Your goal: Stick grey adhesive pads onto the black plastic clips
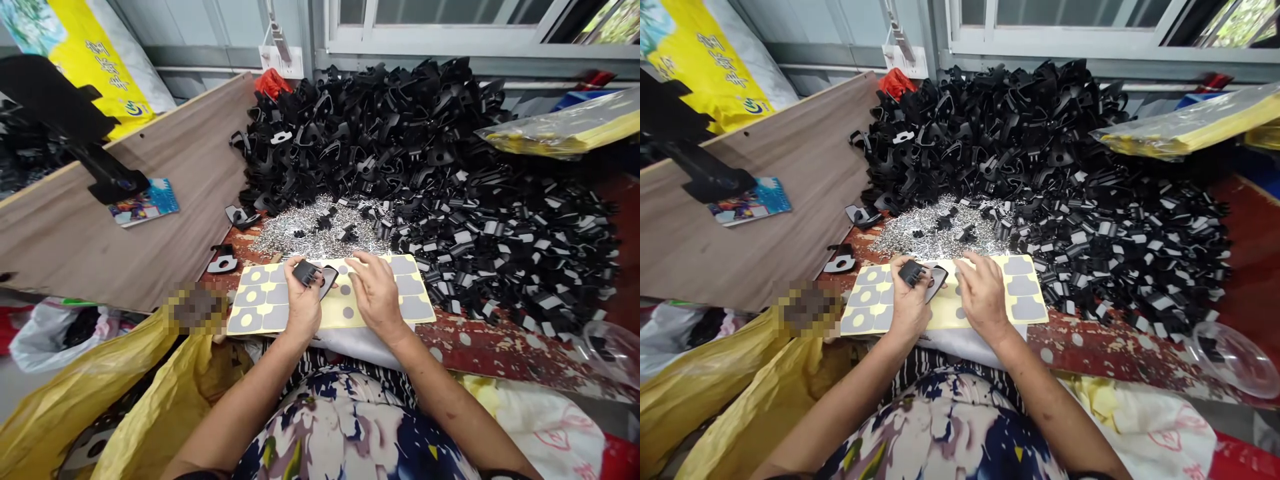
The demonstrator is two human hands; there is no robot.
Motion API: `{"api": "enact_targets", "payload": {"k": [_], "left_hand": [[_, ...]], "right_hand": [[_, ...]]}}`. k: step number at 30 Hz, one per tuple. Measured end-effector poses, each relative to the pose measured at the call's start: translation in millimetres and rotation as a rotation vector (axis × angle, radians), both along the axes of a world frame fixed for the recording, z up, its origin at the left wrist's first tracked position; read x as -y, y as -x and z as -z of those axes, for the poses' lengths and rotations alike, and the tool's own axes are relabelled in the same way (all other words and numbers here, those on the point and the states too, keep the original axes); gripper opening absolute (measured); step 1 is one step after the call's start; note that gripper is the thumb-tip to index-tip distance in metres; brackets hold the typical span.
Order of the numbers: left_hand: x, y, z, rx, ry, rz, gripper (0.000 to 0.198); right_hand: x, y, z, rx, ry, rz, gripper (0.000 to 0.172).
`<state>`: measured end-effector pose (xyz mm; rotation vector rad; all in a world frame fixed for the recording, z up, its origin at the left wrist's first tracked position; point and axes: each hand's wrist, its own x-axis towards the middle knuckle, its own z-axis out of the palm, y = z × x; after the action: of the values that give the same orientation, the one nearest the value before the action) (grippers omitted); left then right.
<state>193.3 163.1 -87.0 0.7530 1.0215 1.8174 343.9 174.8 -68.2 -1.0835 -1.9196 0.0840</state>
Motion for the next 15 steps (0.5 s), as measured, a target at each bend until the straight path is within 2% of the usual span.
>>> {"api": "enact_targets", "payload": {"k": [4,8,15], "left_hand": [[1,-3,2.7,-0.009,-0.005,-0.047,0.051],[2,-3,7.8,-0.144,-0.050,-0.036,0.045],[-2,9,20.2,-0.558,-0.214,-0.091,0.043]], "right_hand": [[3,3,7.7,0.184,-0.079,0.001,0.027],[6,8,7.3,0.144,-0.097,0.032,0.015],[5,17,-9.6,-0.154,0.293,-0.069,0.011]]}}
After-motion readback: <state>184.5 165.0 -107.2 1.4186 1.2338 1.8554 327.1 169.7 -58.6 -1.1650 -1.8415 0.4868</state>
